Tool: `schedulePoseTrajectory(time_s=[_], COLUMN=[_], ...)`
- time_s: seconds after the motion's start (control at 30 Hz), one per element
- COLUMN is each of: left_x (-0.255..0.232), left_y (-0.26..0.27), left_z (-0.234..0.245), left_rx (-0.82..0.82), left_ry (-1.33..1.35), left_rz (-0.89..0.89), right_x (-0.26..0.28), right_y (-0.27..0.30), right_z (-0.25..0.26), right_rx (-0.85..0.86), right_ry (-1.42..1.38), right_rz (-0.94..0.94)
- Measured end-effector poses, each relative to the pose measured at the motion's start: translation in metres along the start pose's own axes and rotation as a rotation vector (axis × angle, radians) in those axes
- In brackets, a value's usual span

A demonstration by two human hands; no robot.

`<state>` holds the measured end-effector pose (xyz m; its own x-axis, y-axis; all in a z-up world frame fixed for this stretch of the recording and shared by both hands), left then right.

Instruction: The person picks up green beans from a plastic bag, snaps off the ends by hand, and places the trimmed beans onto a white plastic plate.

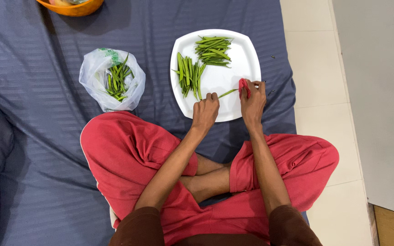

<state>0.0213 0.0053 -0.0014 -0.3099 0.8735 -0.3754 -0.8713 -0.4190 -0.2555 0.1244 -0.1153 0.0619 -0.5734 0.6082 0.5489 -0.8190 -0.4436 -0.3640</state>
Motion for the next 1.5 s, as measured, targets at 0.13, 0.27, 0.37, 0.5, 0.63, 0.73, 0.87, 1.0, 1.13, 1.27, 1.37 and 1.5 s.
schedulePoseTrajectory(time_s=[0.13,0.27,0.37,0.5,0.63,0.73,0.87,1.0,1.13,1.27,1.37,1.5], left_x=[0.002,0.007,0.01,0.01,0.005,0.004,0.006,0.008,0.008,0.007,0.009,0.008], left_y=[0.002,0.0,0.0,-0.001,-0.001,-0.002,-0.001,0.0,0.005,0.008,0.005,0.004], left_z=[0.002,0.005,0.008,0.009,0.009,0.007,0.013,0.022,0.027,0.025,0.024,0.024], left_rx=[0.005,-0.058,-0.033,-0.027,-0.029,0.008,-0.01,0.035,0.031,-0.033,-0.033,-0.021], left_ry=[-0.032,0.075,0.17,0.192,0.147,0.157,0.182,0.289,0.311,0.325,0.32,0.339], left_rz=[0.006,-0.001,0.021,0.042,0.044,0.073,0.077,0.121,0.123,0.094,0.094,0.113], right_x=[0.015,0.04,0.047,0.043,0.033,0.019,-0.001,-0.001,0.011,0.024,0.031,0.03], right_y=[0.016,0.033,0.034,0.025,0.015,0.007,-0.006,-0.002,0.014,0.03,0.031,0.024], right_z=[0.002,-0.001,-0.011,-0.02,-0.026,-0.024,-0.011,0.0,0.005,-0.009,-0.02,-0.025], right_rx=[0.013,0.041,0.154,0.144,0.115,0.101,0.02,-0.064,-0.171,0.047,0.143,0.189], right_ry=[-0.016,-0.159,-0.152,-0.038,-0.052,-0.052,0.024,-0.028,-0.03,-0.194,-0.194,-0.167], right_rz=[-0.078,0.144,0.184,0.263,0.22,0.156,0.072,0.03,0.14,0.141,0.189,0.13])
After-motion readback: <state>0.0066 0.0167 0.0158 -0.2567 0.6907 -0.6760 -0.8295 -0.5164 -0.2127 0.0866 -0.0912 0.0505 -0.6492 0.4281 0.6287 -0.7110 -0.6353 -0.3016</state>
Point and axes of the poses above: each hand's wrist, its own y-axis away from the middle knuckle, its own z-axis out of the back of the hand, x = y × z, the point moved 2 cm from there along -y, towards the middle knuckle, and after that the axes turned 1 degree about z, right-handed, at the moved point
